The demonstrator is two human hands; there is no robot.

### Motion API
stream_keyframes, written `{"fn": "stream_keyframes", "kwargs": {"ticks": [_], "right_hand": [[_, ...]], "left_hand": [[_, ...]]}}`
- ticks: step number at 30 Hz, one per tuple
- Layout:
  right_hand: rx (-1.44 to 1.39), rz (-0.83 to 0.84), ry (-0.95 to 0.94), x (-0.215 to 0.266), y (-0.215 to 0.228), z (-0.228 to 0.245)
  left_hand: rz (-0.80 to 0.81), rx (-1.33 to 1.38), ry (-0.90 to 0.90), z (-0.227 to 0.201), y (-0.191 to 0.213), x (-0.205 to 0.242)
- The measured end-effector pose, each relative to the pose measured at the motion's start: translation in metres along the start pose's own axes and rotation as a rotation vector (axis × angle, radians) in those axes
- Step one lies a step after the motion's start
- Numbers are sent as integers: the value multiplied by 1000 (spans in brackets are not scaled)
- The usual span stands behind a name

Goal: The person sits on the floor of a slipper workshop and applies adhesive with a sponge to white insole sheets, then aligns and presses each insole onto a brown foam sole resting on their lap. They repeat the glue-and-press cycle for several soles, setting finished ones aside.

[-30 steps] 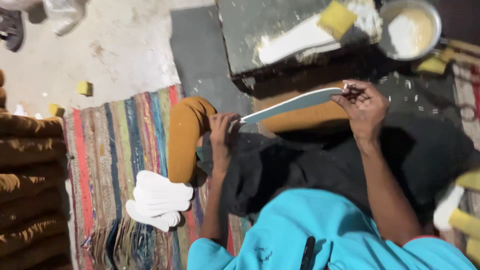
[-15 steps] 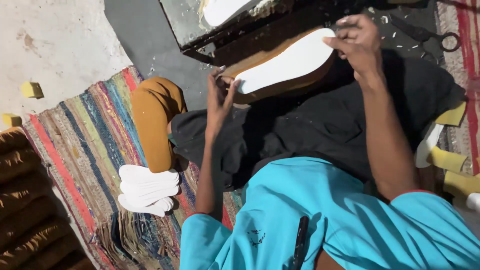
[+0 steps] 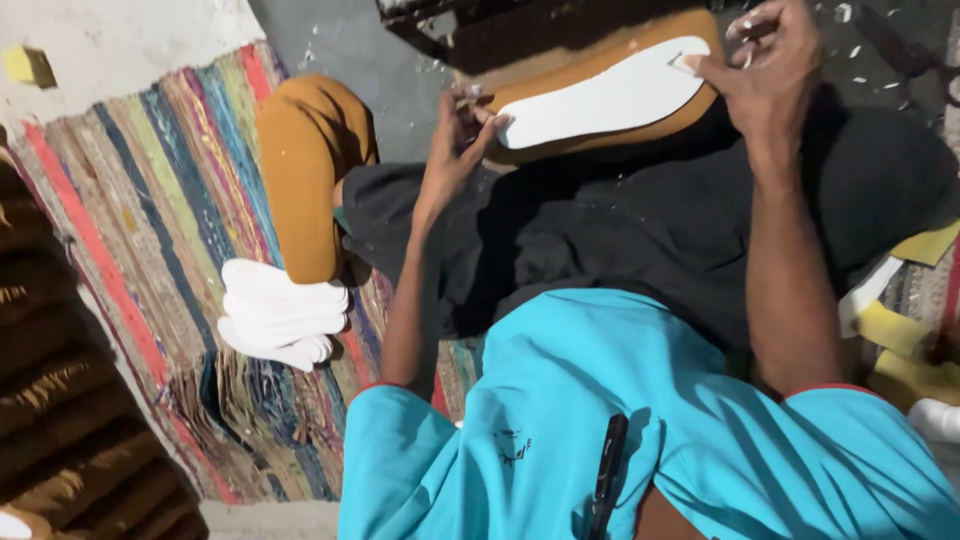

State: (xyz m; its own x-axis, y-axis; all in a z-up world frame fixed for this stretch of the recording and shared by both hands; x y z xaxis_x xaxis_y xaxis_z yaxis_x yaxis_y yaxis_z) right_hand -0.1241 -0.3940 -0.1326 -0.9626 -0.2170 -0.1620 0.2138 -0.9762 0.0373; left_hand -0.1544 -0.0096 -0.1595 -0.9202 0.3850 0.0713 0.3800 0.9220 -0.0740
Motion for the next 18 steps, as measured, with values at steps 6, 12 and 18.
{"fn": "stream_keyframes", "kwargs": {"ticks": [6, 12, 18], "right_hand": [[1188, 209, 110, 8, -53, 72], [1230, 400, 64, 15, -77, 95], [1387, 551, -165, 23, -94, 80]], "left_hand": [[-13, -40, 54, -20, -3, -6], [-58, -100, 45, -14, -2, -4], [-71, -94, 39, -16, -3, -1]]}}
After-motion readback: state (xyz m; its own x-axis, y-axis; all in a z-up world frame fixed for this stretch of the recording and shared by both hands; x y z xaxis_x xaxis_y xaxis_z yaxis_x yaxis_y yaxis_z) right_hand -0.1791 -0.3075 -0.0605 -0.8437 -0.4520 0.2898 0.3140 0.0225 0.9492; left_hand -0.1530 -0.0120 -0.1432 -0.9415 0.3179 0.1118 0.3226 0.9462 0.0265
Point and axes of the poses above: each hand's wrist, its own x-axis away from the middle knuckle, its own y-axis out of the back of the hand, z = x × y, the point moved 6 cm from there along -x, towards the middle knuckle, and after that the axes turned 12 degrees about z, right-handed, at the moved point
